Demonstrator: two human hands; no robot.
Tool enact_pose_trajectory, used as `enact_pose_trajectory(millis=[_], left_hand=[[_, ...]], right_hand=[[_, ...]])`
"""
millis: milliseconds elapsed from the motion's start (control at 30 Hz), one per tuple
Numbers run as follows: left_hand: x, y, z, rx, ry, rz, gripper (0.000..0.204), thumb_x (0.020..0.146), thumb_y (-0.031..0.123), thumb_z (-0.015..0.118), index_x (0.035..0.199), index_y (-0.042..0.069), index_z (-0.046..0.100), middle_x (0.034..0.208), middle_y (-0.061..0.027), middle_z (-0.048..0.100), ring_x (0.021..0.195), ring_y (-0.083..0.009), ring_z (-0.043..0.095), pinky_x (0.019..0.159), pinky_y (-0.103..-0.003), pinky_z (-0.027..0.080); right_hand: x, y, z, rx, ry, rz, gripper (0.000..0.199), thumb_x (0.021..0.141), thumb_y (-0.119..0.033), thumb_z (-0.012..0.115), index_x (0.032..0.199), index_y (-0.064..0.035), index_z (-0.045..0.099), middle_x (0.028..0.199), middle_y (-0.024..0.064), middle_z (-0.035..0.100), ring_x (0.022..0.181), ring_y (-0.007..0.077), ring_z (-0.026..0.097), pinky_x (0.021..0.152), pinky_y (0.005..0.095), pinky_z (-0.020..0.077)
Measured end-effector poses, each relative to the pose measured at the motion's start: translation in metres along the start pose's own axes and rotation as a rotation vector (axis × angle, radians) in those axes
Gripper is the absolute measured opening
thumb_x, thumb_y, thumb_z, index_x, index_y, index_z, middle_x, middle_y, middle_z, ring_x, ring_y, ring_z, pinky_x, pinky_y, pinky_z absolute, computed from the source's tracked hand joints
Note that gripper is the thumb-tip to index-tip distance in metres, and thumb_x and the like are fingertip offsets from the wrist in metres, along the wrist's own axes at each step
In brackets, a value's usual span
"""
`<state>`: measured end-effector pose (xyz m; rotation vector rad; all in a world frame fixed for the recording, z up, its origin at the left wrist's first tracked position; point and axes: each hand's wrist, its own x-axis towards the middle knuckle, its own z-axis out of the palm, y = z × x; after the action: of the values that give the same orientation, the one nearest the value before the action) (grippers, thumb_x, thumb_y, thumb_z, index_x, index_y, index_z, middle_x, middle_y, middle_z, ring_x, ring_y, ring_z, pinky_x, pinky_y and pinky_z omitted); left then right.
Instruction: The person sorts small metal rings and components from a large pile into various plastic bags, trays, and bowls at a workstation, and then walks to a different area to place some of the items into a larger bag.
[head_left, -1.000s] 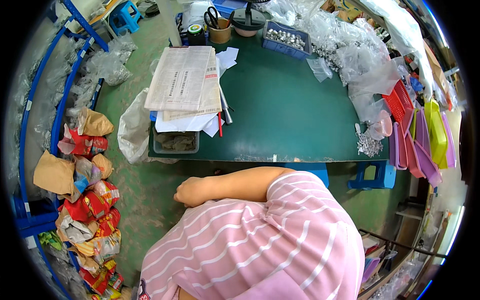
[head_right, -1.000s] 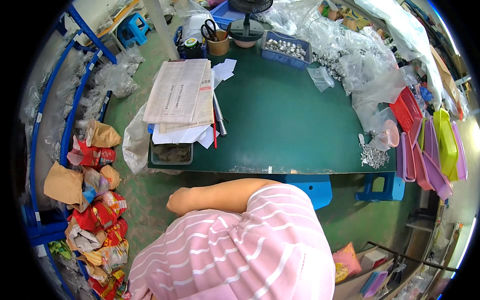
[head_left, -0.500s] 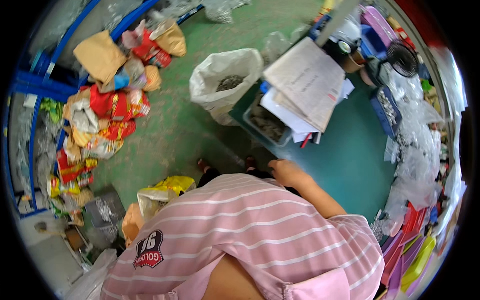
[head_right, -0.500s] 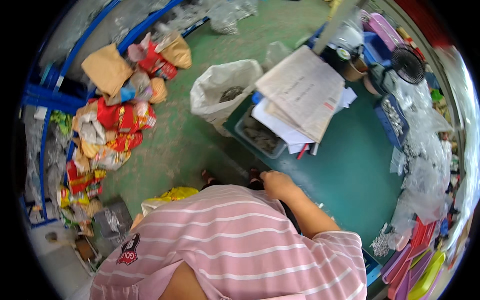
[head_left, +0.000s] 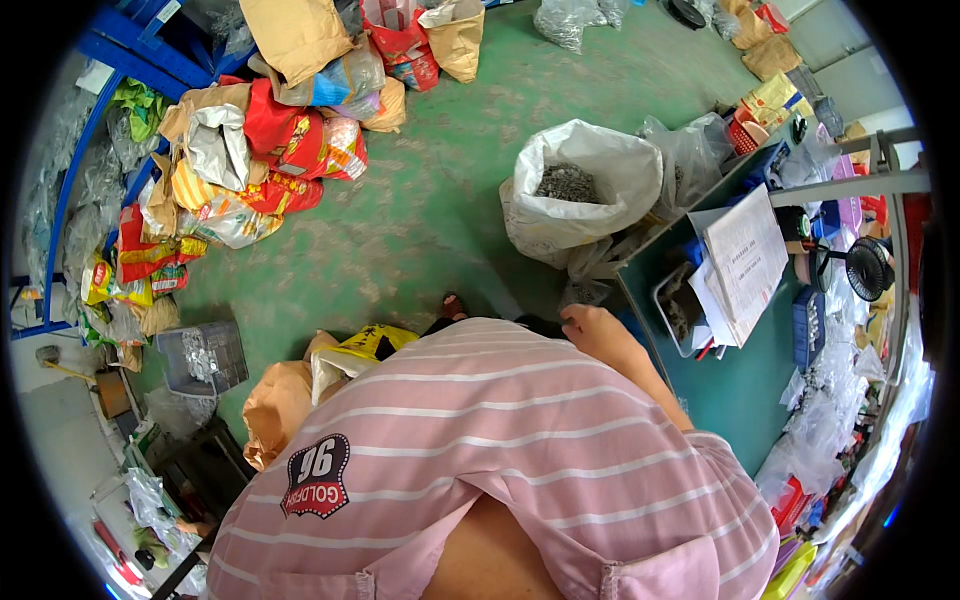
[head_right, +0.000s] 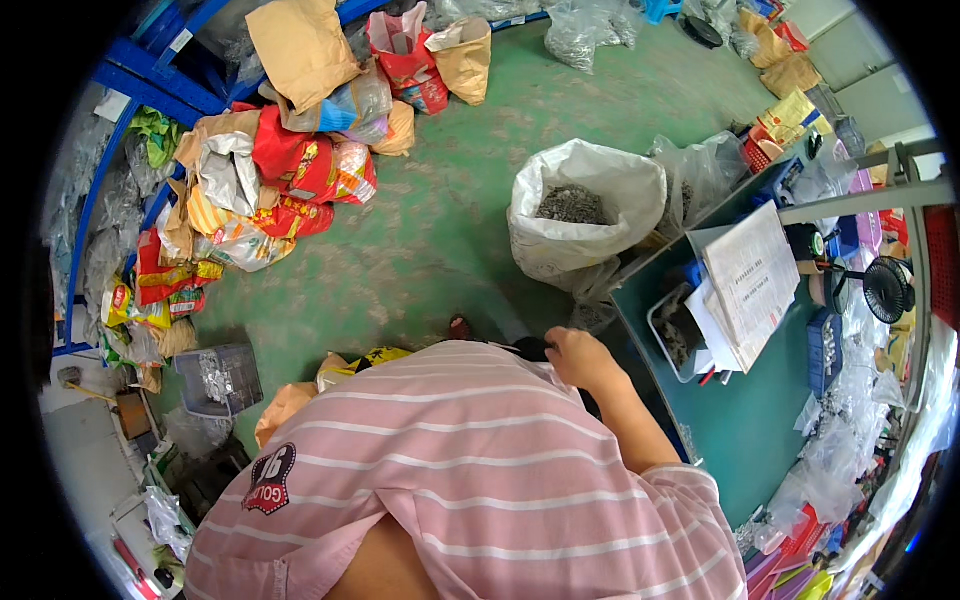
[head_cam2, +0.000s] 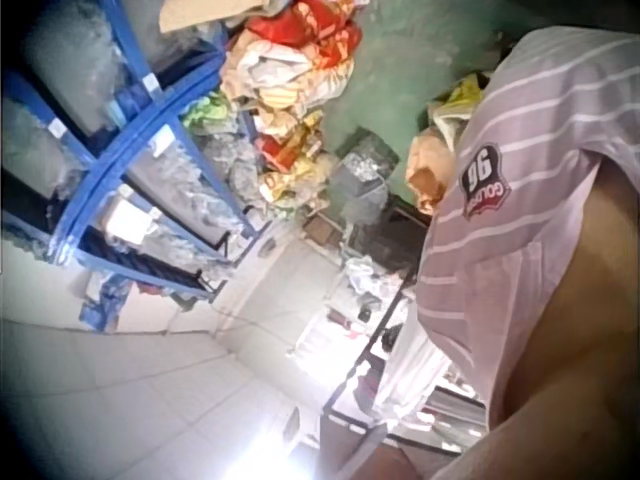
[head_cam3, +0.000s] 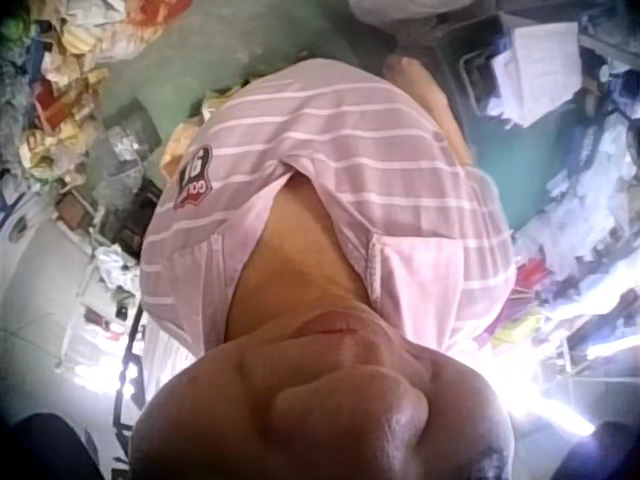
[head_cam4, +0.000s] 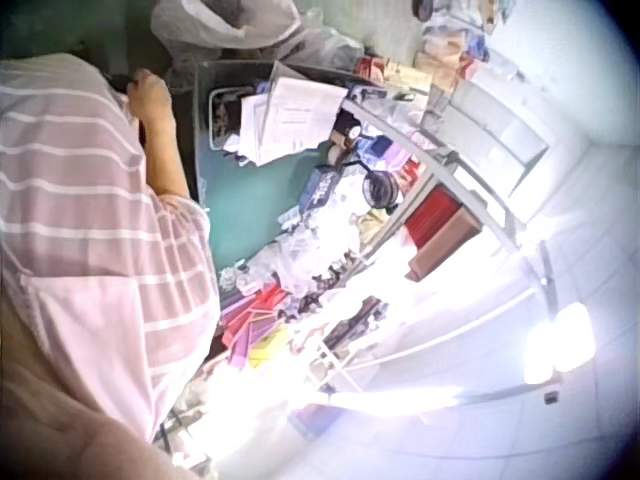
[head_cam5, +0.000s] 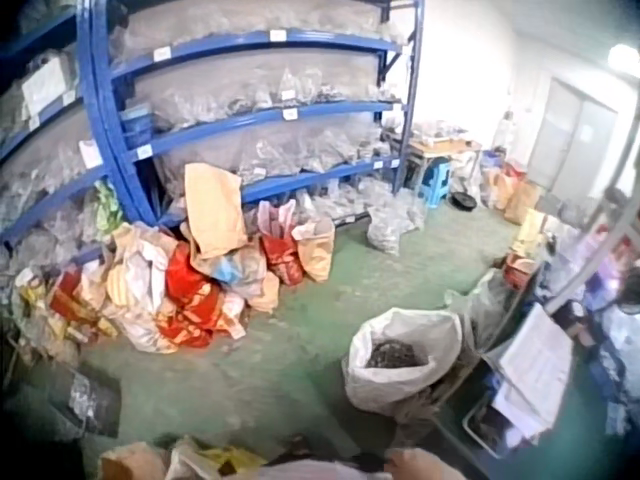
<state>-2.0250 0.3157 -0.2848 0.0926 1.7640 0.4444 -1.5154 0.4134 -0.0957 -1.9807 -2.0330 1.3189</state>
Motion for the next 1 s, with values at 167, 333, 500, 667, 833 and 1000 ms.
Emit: enact_pose_trajectory(millis=[167, 333, 500, 667, 833, 1000], left_hand=[[0.023, 0.034, -0.013, -0.049, -0.002, 0.005, 0.015, 0.082, 0.017, 0.049, 0.093, 0.007, 0.052, 0.077, -0.0081, 0.058, 0.061, -0.0167, 0.055, 0.051, -0.03, 0.045], [0.041, 0.072, -0.015, -0.086, 0.005, -0.004, 0.014, 0.082, 0.017, 0.049, 0.093, 0.008, 0.052, 0.077, -0.008, 0.058, 0.061, -0.0167, 0.055, 0.05, -0.03, 0.045], [0.068, 0.122, -0.002, -0.128, 0.021, -0.022, 0.014, 0.082, 0.017, 0.049, 0.093, 0.008, 0.052, 0.077, -0.0078, 0.058, 0.06, -0.0167, 0.055, 0.05, -0.03, 0.044], [0.088, 0.202, 0.027, -0.185, 0.046, -0.019, 0.014, 0.082, 0.017, 0.049, 0.092, 0.008, 0.052, 0.077, -0.0077, 0.058, 0.06, -0.0167, 0.055, 0.05, -0.031, 0.044], [0.102, 0.282, 0.063, -0.236, 0.058, 0.023, 0.014, 0.082, 0.017, 0.048, 0.092, 0.009, 0.052, 0.077, -0.0075, 0.058, 0.06, -0.0168, 0.055, 0.049, -0.031, 0.044], [0.109, 0.356, 0.089, -0.269, 0.073, 0.059, 0.014, 0.082, 0.017, 0.048, 0.092, 0.009, 0.052, 0.076, -0.0074, 0.058, 0.059, -0.0168, 0.054, 0.049, -0.031, 0.043]], right_hand=[[0.051, -0.019, -0.009, -0.123, -0.027, 0.024, 0.027, 0.074, -0.018, 0.055, 0.095, -0.0021, 0.057, 0.088, 0.0203, 0.059, 0.086, 0.0358, 0.056, 0.074, 0.0422, 0.0447], [0.106, -0.041, -0.035, -0.166, -0.076, 0.044, 0.029, 0.074, -0.021, 0.055, 0.097, -0.0039, 0.058, 0.092, 0.019, 0.059, 0.088, 0.0349, 0.056, 0.075, 0.0426, 0.0441], [0.178, -0.056, -0.07, -0.232, -0.11, 0.012, 0.027, 0.074, -0.022, 0.053, 0.094, -0.0035, 0.058, 0.091, 0.0197, 0.059, 0.09, 0.035, 0.055, 0.076, 0.0443, 0.0434], [0.261, -0.019, -0.103, -0.139, -0.046, 0.001, 0.019, 0.073, -0.018, 0.051, 0.083, -0.0059, 0.061, 0.085, 0.0164, 0.061, 0.083, 0.0337, 0.057, 0.072, 0.0406, 0.0456], [0.333, 0.092, -0.118, -0.799, -0.245, -0.322, 0.01, 0.063, -0.018, 0.057, 0.067, -0.0104, 0.063, 0.071, 0.0071, 0.061, 0.069, 0.0237, 0.059, 0.059, 0.0342, 0.048], [0.324, 0.152, -0.112, 0.892, 0.112, 0.778, 0.02, 0.063, -0.019, 0.06, 0.078, -0.0066, 0.063, 0.063, 0.0107, 0.06, 0.053, 0.0216, 0.058, 0.049, 0.0341, 0.0459]])
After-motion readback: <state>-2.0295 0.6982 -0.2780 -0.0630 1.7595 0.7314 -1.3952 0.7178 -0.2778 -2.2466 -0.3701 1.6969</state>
